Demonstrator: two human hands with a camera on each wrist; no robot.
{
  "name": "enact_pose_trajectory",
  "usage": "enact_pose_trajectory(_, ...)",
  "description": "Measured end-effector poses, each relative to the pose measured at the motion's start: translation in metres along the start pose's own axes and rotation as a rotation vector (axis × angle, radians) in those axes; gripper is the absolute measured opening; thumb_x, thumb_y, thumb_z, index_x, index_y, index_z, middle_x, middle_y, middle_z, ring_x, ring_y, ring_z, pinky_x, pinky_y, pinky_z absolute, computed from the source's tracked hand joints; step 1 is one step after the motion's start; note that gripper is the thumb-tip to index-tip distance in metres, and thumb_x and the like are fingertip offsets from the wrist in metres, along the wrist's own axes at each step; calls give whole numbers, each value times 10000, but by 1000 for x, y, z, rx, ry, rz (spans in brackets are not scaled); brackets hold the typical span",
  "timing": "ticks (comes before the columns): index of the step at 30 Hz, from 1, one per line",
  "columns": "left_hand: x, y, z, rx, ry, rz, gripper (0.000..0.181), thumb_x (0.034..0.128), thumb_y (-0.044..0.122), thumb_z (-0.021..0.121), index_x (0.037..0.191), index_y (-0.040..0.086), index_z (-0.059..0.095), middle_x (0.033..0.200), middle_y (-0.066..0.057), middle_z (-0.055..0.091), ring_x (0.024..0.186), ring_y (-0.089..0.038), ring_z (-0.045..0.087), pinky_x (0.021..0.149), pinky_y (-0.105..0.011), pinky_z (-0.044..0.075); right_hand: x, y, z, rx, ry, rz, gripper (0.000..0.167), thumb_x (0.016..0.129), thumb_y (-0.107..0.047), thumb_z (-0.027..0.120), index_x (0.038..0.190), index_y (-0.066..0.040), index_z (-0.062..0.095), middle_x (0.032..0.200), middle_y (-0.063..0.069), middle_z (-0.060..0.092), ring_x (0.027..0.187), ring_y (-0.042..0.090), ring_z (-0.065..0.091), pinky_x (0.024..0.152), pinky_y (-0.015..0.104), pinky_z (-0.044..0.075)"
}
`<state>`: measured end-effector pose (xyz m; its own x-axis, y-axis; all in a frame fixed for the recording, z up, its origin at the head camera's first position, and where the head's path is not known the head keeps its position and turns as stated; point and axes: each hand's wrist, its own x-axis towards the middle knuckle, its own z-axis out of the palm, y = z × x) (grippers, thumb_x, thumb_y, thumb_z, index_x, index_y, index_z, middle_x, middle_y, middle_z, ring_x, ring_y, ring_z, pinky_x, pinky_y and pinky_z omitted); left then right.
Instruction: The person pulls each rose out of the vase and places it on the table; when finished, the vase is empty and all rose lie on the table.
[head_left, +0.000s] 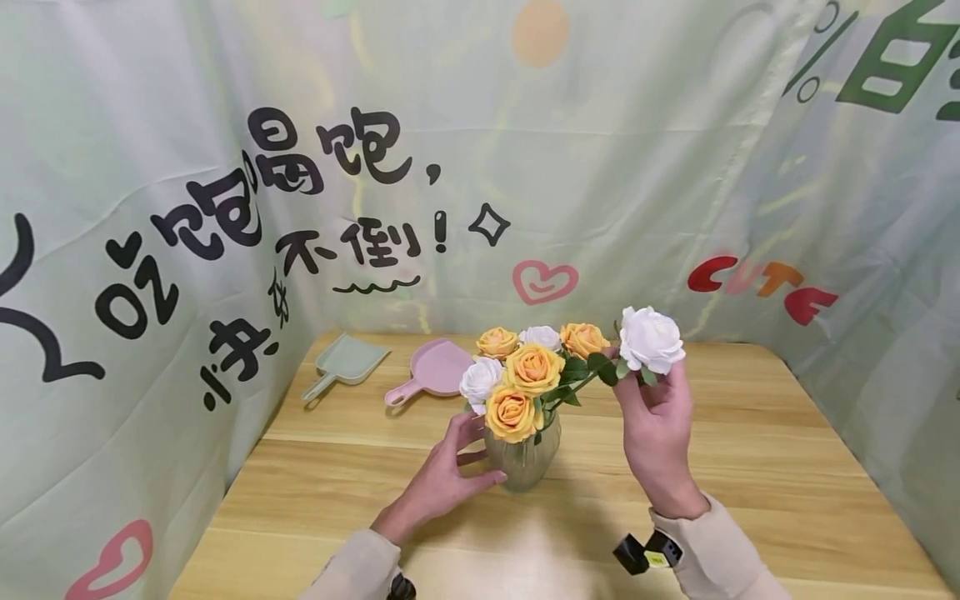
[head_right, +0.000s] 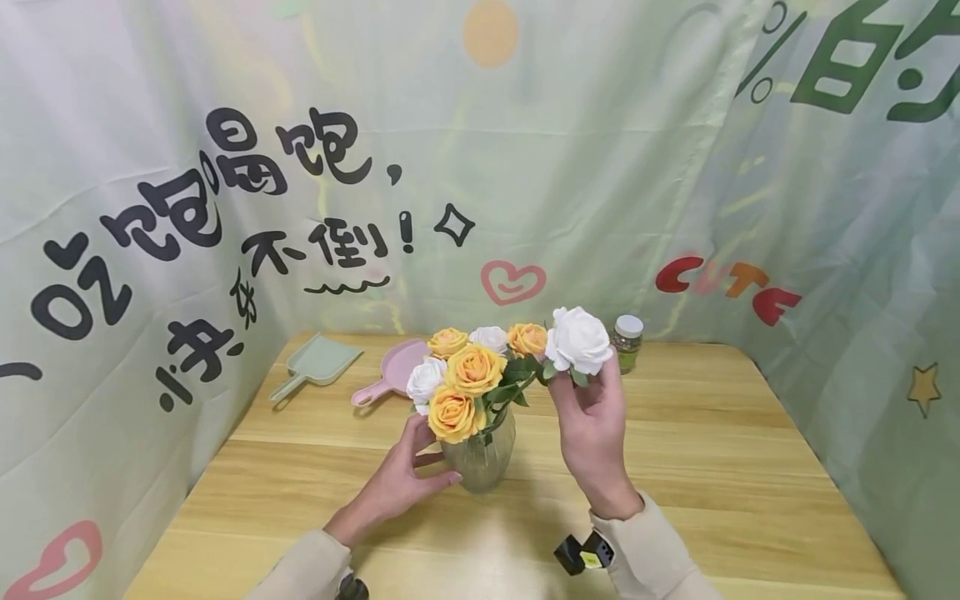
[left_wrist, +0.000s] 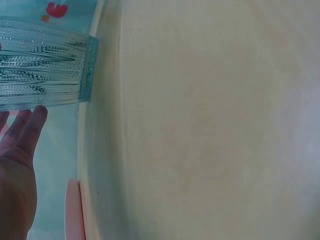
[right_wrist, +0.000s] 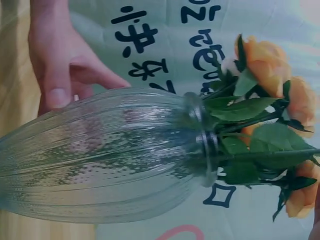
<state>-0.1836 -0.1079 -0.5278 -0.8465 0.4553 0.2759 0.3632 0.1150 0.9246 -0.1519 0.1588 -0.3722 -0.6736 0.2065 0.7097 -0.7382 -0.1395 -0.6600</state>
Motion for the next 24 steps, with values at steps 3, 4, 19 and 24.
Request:
enact_pose_trajectory(3,0,0,0,0,3,0,910,949,155,872,1637,255,284,1691,-199,452,1509,-440,509,1134,-452,603,1,-3,-1,7,7,0,391,1050,115,571,1422,-3,587,1242,57,695,1175,146,698,1044,206,597)
enact_pose_trajectory(4,0,0,1,-2,4,-1,912,947,153,874,1636,258,287,1692,-193,454,1510,-433,510,1134,-442,603,2,-4,-1,19,8,-1,381,1045,125,572,1404,2,609,1242,55,703,1173,145,698,1041,209,603)
enact_pose_trajectory(19,2,4,-1,-25,9,-64,896,919,150,900,1606,280,339,1675,-120,491,1517,-349,522,1140,-399,594,64,-34,-24,469,135,-213,355,903,360,508,1233,237,554,1213,288,636,962,437,759,971,478,678)
enact_pose_trajectory(24,1,4,-1,-19,18,-64,886,912,157,908,1594,259,351,1664,-126,502,1509,-365,530,1127,-386,603,84,-43,-55,435,256,-216,368,863,393,516,1222,314,521,1098,329,657,841,419,743,852,443,697)
